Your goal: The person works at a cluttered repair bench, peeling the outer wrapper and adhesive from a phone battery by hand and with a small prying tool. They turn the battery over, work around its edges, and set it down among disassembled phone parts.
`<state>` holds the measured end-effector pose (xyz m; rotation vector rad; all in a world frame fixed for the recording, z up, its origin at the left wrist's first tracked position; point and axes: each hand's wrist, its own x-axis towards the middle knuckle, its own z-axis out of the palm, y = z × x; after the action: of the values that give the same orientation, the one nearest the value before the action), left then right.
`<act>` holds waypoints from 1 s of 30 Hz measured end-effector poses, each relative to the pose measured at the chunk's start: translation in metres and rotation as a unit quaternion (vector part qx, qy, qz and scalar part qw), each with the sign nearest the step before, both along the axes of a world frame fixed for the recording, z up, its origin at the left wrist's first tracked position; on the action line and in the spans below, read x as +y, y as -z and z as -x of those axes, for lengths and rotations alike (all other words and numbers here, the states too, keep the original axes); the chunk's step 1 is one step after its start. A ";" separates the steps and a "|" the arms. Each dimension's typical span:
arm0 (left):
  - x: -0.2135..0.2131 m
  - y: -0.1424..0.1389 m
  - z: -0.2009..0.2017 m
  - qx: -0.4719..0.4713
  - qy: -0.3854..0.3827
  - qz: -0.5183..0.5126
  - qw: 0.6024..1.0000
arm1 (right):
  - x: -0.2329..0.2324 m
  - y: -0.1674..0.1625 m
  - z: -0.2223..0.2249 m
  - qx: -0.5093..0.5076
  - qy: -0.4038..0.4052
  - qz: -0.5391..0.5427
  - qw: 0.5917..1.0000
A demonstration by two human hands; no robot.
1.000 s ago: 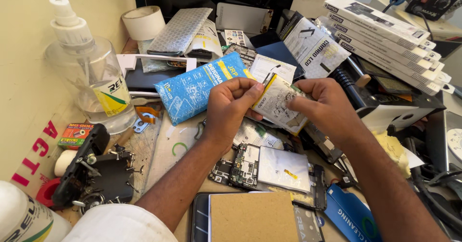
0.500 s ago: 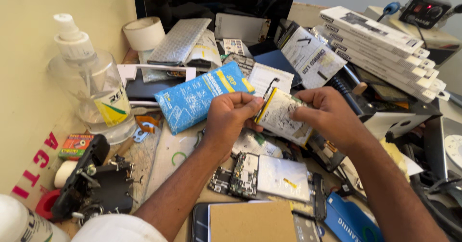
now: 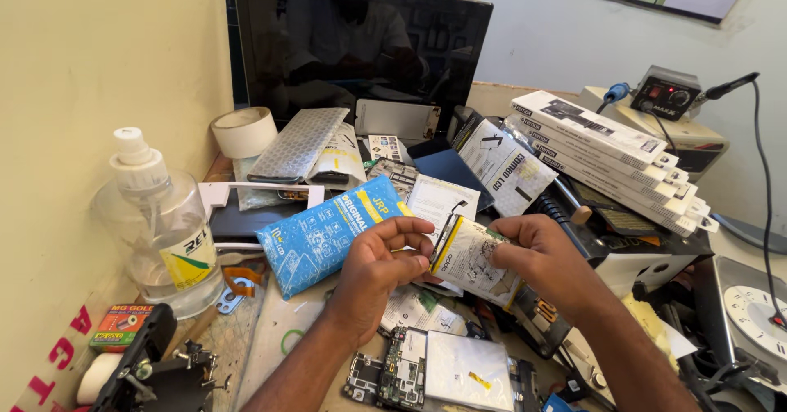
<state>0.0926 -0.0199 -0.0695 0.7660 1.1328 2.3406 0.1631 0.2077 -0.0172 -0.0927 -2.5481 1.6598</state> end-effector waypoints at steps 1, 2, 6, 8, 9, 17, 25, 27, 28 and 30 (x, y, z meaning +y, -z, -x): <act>0.000 0.000 -0.001 0.004 0.000 0.002 1.000 | 0.000 0.000 0.000 -0.001 0.001 0.003 1.000; 0.000 -0.001 -0.001 0.008 0.001 0.004 1.000 | 0.000 0.000 0.000 -0.001 0.003 0.003 1.000; 0.000 -0.003 -0.002 0.000 -0.009 0.019 1.000 | 0.002 -0.001 0.000 -0.006 0.006 0.009 1.000; -0.001 -0.003 -0.001 -0.007 -0.010 0.028 1.000 | 0.003 -0.001 0.000 -0.008 0.005 0.019 1.000; -0.001 -0.004 -0.001 -0.010 -0.006 0.030 0.999 | 0.003 -0.001 0.000 -0.008 0.004 0.026 1.000; -0.004 -0.007 -0.003 -0.029 0.032 0.013 0.999 | 0.007 0.002 0.000 -0.018 0.083 0.054 0.995; -0.004 -0.007 -0.004 -0.049 0.016 0.023 0.998 | 0.007 -0.001 -0.002 -0.019 0.069 0.093 0.993; -0.004 -0.007 -0.003 -0.060 0.015 0.028 0.998 | 0.006 -0.003 -0.002 -0.024 0.039 0.106 0.993; -0.004 -0.007 -0.003 -0.063 0.017 0.026 0.998 | 0.005 -0.004 -0.002 -0.027 0.024 0.113 0.993; -0.005 -0.007 -0.003 -0.064 0.022 0.018 0.998 | 0.003 -0.007 -0.003 -0.033 0.028 0.115 0.992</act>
<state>0.0958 -0.0246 -0.0627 0.6119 1.0893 2.2913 0.1661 0.2112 -0.0106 -0.2373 -2.3635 1.9533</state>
